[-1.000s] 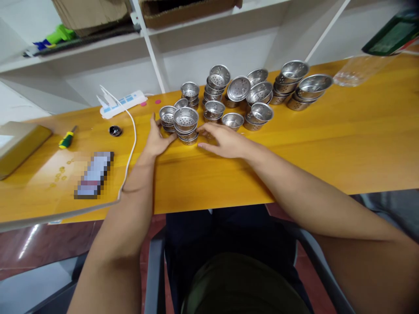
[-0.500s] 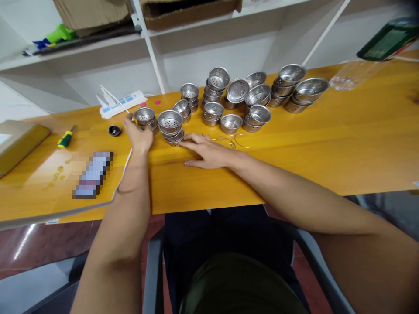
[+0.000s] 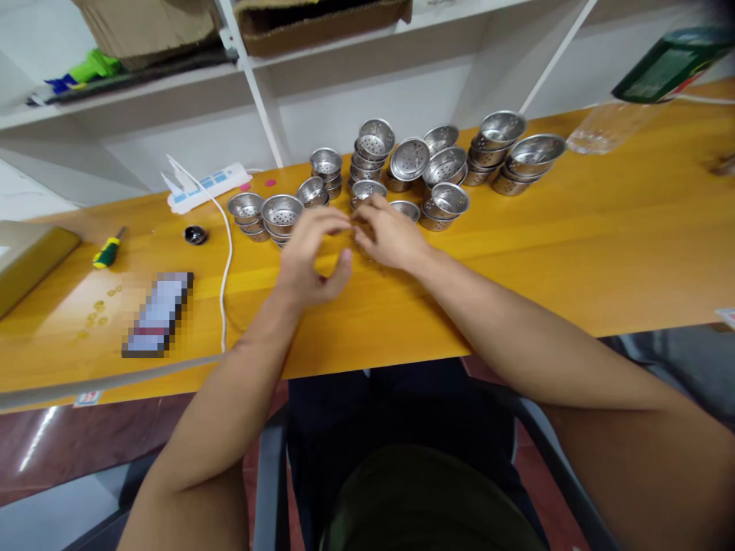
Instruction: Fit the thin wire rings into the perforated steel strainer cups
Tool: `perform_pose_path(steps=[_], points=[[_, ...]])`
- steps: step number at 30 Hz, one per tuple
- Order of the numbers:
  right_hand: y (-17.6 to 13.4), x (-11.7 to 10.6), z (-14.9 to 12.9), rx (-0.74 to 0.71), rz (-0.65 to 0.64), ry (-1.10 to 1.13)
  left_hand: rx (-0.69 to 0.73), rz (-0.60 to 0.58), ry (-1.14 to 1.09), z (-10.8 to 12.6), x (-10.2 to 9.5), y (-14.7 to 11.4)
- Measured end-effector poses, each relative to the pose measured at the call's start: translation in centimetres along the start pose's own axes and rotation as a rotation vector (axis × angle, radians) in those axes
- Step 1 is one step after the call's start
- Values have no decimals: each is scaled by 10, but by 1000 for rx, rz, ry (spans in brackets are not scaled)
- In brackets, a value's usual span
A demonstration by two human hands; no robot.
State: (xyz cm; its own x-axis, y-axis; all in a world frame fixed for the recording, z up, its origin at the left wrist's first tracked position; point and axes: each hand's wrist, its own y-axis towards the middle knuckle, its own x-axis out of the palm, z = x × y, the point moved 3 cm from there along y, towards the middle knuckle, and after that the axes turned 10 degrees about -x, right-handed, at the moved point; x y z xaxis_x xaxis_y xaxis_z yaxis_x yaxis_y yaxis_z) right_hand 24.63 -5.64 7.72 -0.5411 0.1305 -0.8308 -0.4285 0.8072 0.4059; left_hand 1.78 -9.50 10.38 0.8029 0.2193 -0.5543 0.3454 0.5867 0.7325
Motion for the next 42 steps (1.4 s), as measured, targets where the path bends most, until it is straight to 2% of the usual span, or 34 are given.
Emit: perform_pose_path(steps=[2, 3, 6, 9, 12, 17, 21, 24, 27, 30, 33, 38, 42], points=[[-3, -13, 13, 65, 77, -13, -123, -351, -97, 4, 28, -5], [-5, -18, 20, 76, 118, -16, -201, -452, -119, 0, 38, -7], [-8, -25, 40, 51, 201, -10, -442, -591, -66, -24, 49, -11], [-5, -19, 54, 29, 207, -6, -605, -643, 15, -45, 44, -15], [0, -9, 61, 33, 198, -22, -669, -635, 88, -53, 36, -19], [6, 1, 71, 29, 172, -69, -708, -553, 215, -56, 28, -21], [8, -2, 71, 22, 150, -96, -670, -439, 162, -59, 26, -19], [8, -10, 52, -43, 144, -73, -595, -344, -1, -67, 32, -18], [4, -17, 18, -159, 134, 56, -538, -287, -155, -78, 44, -18], [-2, -13, -16, -318, 61, 189, -454, -240, -243, -85, 52, -17], [-7, -4, -33, -472, 69, 286, -394, -262, -288, -85, 53, -15], [-6, 2, -20, -488, 66, 491, -426, -255, -259, -80, 47, -10], [-2, -3, -7, -444, 114, 453, -472, -223, -221, -76, 44, -7]])
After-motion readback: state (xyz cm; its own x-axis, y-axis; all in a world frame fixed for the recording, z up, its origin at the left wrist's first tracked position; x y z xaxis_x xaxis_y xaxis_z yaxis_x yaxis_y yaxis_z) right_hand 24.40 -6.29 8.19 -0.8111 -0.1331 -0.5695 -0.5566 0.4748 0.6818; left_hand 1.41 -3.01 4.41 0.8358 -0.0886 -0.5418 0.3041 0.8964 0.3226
